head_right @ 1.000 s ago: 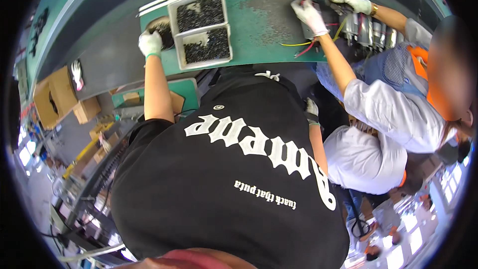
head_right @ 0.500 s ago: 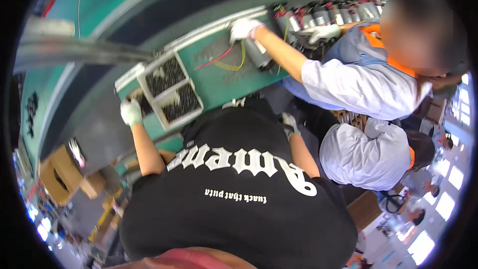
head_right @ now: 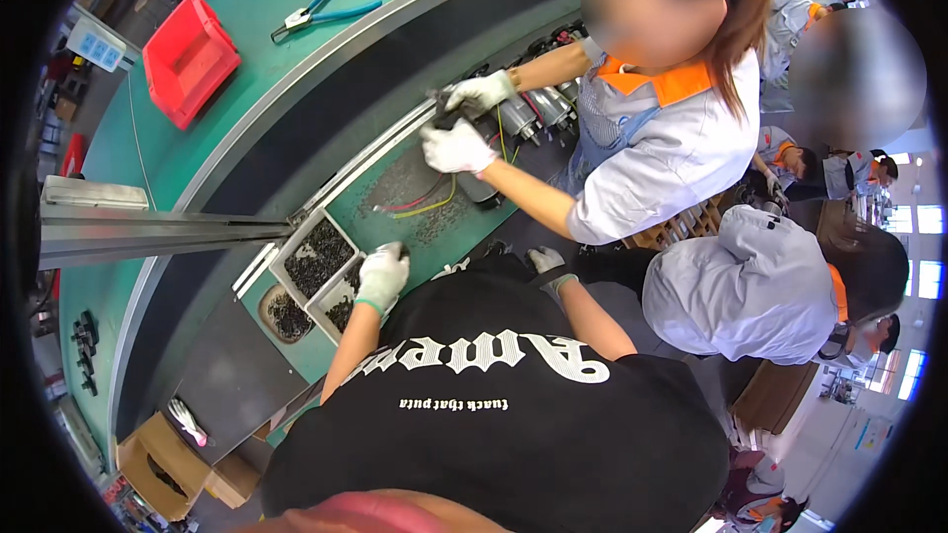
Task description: Manually assemble and inspect fan motor components on a factory assembly line.
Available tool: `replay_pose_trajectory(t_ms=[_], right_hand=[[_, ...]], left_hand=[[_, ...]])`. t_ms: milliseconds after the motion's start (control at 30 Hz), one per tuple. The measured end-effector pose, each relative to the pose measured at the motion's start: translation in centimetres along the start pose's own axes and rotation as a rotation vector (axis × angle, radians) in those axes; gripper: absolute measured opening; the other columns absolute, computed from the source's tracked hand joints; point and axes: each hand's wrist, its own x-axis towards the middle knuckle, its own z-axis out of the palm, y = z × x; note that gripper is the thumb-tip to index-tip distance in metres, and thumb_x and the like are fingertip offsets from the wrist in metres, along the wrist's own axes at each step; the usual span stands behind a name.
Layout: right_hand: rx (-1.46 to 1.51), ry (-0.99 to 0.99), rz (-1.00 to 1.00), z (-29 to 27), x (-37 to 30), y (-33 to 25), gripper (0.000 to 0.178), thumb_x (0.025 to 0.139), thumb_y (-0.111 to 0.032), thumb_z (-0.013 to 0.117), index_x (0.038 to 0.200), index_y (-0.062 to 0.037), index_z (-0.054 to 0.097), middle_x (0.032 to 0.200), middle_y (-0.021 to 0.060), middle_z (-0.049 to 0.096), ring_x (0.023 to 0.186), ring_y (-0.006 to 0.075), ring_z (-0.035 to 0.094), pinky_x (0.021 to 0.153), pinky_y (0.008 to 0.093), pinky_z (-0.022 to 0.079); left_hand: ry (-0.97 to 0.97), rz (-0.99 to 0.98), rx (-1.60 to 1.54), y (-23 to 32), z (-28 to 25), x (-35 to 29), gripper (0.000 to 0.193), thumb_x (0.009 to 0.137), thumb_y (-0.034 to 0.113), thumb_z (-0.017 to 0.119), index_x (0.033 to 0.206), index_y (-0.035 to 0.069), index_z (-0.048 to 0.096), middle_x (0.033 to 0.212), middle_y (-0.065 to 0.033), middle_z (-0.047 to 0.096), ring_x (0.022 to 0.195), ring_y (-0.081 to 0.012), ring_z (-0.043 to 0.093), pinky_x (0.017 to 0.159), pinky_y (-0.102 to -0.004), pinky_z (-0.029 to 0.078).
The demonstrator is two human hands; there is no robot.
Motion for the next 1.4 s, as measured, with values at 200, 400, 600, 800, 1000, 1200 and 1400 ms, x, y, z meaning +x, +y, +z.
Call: replay_pose_trajectory(t_ms=[200,400,600,800,1000,1200,1400], right_hand=[[-0.531,-0.13,-0.28,1.9,3.6,-1.8,0.062,0.095,-0.04,0.056,0.129,0.0113,0.055,0.131,0.031,0.058,0.122,0.0388,0.057,0.108,0.0392,0.042],[-0.285,-0.054,-0.059,2.2,0.8,-3.5,0.065,0.096,-0.041,0.057,0.13,0.0144,0.052,0.131,0.024,0.061,0.122,0.0331,0.058,0.104,0.0364,0.044],[-0.305,-0.124,-0.147,-0.1,1.4,1.5,0.05,0.099,-0.032,0.055,0.126,0.0096,0.057,0.122,0.021,0.065,0.111,0.0304,0.063,0.096,0.0373,0.049],[-0.126,-0.555,-0.305,2.3,-10.0,-28.7,0.031,0.101,-0.023,0.054,0.119,0.001,0.063,0.105,0.0095,0.069,0.098,0.0173,0.064,0.089,0.0312,0.05],[-0.379,-0.134,-1.195,5.6,-13.3,-50.7,0.031,0.097,-0.023,0.058,0.117,-0.0002,0.064,0.103,0.0059,0.068,0.099,0.0161,0.063,0.092,0.0302,0.049],[-0.983,0.162,-1.427,4.7,-5.1,-62.0,0.06,0.09,-0.034,0.055,0.14,-0.0033,0.048,0.133,0.0292,0.053,0.128,0.045,0.046,0.11,0.0471,0.037],[-1.238,0.259,-1.516,3.2,-3.2,-64.7,0.048,0.09,-0.031,0.053,0.126,0.0001,0.058,0.115,0.0295,0.061,0.102,0.0457,0.06,0.089,0.0477,0.051]], left_hand=[[-0.164,-0.002,0.104,-3.5,7.4,5.1,0.035,0.09,0.016,0.046,0.121,0.011,0.063,0.126,-0.0168,0.064,0.117,-0.0338,0.062,0.098,-0.0444,0.05],[-0.171,0.003,0.112,-4.0,6.8,5.5,0.031,0.09,0.015,0.048,0.115,0.009,0.065,0.121,-0.0158,0.066,0.114,-0.0332,0.064,0.093,-0.0471,0.052],[-0.142,0.022,0.092,-3.9,7.1,5.1,0.028,0.089,0.02,0.053,0.111,0.009,0.066,0.118,-0.0149,0.067,0.112,-0.033,0.064,0.093,-0.0472,0.052],[-0.13,0.029,0.125,-4.6,7.1,4.0,0.031,0.089,0.029,0.059,0.114,0.011,0.065,0.119,-0.0144,0.066,0.111,-0.0331,0.064,0.092,-0.0474,0.052],[-0.175,0.039,0.176,-3.4,6.3,3.9,0.034,0.09,0.031,0.059,0.117,0.011,0.065,0.121,-0.0135,0.066,0.114,-0.0313,0.064,0.092,-0.0466,0.051],[-0.132,0.076,0.138,-3.2,7.1,2.8,0.038,0.088,0.033,0.06,0.118,0.01,0.063,0.124,-0.0146,0.062,0.116,-0.0326,0.061,0.094,-0.0478,0.05],[-0.042,0.102,0.087,-3.9,8.3,2.5,0.04,0.089,0.035,0.058,0.121,0.01,0.061,0.124,-0.0159,0.062,0.114,-0.0342,0.062,0.095,-0.0497,0.049]])
